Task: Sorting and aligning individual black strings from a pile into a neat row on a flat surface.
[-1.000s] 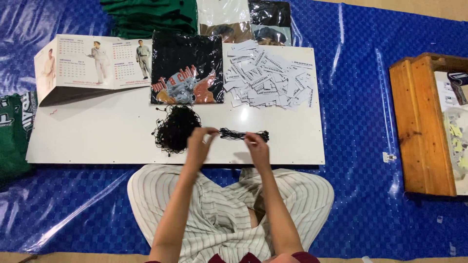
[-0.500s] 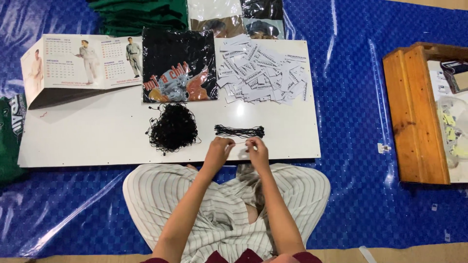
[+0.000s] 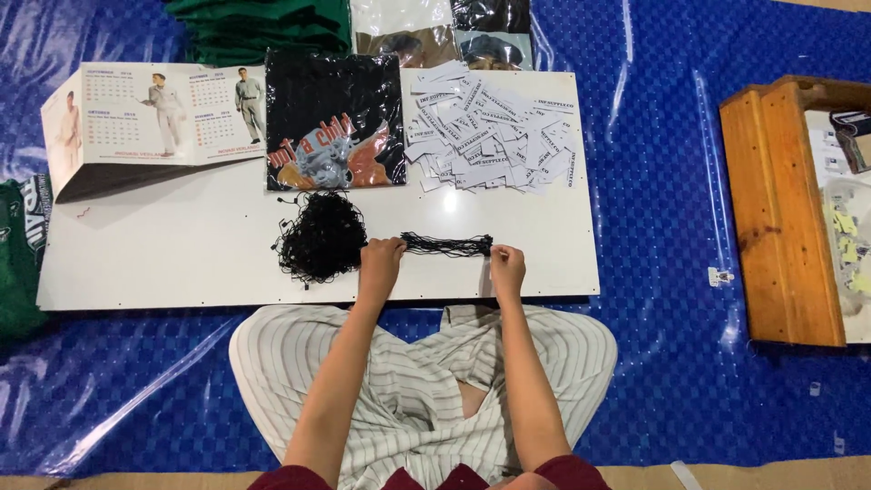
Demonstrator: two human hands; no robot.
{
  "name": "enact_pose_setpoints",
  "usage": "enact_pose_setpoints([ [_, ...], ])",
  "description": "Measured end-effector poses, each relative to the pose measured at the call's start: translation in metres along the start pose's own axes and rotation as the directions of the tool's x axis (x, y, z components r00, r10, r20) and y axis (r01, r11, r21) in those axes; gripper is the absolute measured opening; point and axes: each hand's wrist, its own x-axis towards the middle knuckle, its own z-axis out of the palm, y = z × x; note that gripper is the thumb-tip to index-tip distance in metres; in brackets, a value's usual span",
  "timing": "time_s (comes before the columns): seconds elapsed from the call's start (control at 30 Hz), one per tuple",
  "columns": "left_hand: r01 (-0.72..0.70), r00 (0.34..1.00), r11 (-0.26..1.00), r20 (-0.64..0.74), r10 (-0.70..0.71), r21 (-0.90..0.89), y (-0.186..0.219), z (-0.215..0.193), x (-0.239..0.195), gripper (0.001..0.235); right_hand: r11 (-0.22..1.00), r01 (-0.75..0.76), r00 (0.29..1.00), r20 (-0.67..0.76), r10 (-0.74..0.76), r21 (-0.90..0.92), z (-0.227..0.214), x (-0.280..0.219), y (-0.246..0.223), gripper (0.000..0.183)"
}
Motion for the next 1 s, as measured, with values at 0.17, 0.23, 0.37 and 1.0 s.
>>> enact_pose_setpoints([
  [0.17, 0.030, 0.999, 1.000, -0.033, -0.031, -0.006, 0.008, -0.004, 0.002, 0.008, 0.996, 0.061, 0.998, -0.003, -0.061, -0.059, 0.011, 0.024, 0.037, 0.020],
  [0.23, 0.036, 0.998, 0.999, -0.043, -0.037, -0.007, 0.008, -0.002, 0.003, 0.008, 0.994, 0.070, 0.998, 0.005, -0.070, -0.088, 0.009, 0.025, 0.032, 0.020],
  [0.37, 0.057, 0.998, 0.998, -0.001, -0.057, -0.012, 0.001, 0.013, 0.003, 0.009, 0.988, 0.085, 0.996, 0.015, -0.084, -0.131, 0.007, 0.027, 0.022, 0.020],
  [1.0, 0.024, 0.999, 0.992, 0.021, -0.027, 0.127, 0.001, -0.038, 0.006, 0.022, 0.996, 0.054, 0.998, 0.029, -0.052, -0.076, -0.012, 0.005, 0.013, 0.026],
])
